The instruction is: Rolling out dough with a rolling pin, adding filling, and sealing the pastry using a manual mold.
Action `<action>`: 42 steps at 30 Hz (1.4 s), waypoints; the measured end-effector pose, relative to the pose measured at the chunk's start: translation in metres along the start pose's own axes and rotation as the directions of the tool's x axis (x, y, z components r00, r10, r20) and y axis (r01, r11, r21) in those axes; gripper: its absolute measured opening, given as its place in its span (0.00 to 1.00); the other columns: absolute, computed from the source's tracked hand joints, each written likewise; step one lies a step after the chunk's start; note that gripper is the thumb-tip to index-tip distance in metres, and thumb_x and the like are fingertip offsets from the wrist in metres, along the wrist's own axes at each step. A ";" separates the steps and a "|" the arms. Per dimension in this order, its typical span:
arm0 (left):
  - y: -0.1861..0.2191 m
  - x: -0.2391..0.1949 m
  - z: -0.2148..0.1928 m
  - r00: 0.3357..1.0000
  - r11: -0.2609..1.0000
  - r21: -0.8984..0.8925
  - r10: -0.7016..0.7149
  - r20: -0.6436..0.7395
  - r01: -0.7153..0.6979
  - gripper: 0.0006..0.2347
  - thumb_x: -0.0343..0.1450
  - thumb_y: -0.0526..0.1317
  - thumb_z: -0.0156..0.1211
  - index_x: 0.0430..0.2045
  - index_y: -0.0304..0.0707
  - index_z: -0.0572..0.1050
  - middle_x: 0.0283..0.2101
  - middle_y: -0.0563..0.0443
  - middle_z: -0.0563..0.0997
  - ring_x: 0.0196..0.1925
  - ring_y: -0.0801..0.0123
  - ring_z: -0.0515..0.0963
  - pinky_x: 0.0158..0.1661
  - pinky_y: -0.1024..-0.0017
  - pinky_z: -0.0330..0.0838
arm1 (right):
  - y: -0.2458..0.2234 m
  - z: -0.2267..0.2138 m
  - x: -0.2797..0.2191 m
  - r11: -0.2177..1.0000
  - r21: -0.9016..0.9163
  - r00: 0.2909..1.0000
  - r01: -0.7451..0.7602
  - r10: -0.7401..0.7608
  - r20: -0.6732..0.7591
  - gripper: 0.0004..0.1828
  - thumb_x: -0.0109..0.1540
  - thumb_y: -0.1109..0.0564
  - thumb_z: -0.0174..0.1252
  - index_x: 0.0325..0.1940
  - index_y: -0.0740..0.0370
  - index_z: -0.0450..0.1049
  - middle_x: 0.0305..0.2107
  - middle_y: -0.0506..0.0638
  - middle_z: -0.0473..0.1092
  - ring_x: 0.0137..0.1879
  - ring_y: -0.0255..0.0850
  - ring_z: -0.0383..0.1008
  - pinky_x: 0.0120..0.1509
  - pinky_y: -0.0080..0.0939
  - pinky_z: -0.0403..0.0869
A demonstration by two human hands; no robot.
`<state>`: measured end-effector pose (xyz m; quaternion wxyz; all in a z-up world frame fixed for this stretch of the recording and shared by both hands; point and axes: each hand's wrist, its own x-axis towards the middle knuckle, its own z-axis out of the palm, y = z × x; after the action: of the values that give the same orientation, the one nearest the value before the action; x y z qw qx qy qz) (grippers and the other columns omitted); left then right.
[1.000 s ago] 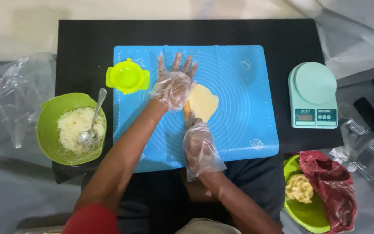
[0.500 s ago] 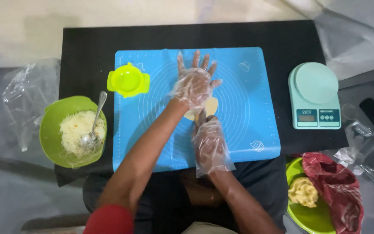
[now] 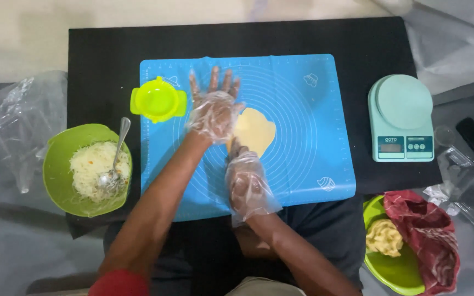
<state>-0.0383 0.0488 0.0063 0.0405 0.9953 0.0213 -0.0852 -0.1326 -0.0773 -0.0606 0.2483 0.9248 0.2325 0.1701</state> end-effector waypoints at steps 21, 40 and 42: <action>0.017 -0.016 0.021 0.997 0.997 0.019 -0.079 0.004 0.079 0.26 0.80 0.50 0.38 0.76 0.48 0.48 0.79 0.50 0.48 0.81 0.56 0.41 0.68 0.23 0.28 | 0.105 0.068 0.044 0.973 0.230 0.996 0.013 -0.032 0.078 0.14 0.63 0.65 0.43 0.26 0.54 0.66 0.17 0.40 0.60 0.19 0.31 0.59 0.24 0.35 0.62; 0.033 -0.094 -0.013 0.970 0.993 0.027 -0.116 0.216 0.113 0.26 0.80 0.49 0.32 0.76 0.47 0.45 0.79 0.55 0.44 0.81 0.51 0.37 0.68 0.28 0.24 | 0.100 0.068 -0.008 0.920 0.392 0.986 0.001 -0.065 0.151 0.13 0.64 0.65 0.45 0.28 0.54 0.67 0.19 0.40 0.62 0.20 0.31 0.60 0.25 0.35 0.63; 0.035 -0.100 -0.016 0.969 0.994 0.034 -0.108 0.221 0.103 0.26 0.80 0.48 0.33 0.76 0.46 0.46 0.79 0.54 0.45 0.81 0.50 0.37 0.68 0.27 0.26 | 0.101 0.066 -0.012 0.916 0.401 0.986 0.000 -0.067 0.152 0.12 0.64 0.65 0.45 0.28 0.54 0.67 0.19 0.40 0.62 0.20 0.31 0.60 0.25 0.35 0.63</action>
<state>-0.1319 0.0115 0.0420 0.0269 0.9773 0.0684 -0.1985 -0.0797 -0.1865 -0.0623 0.0752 0.9626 0.2572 0.0386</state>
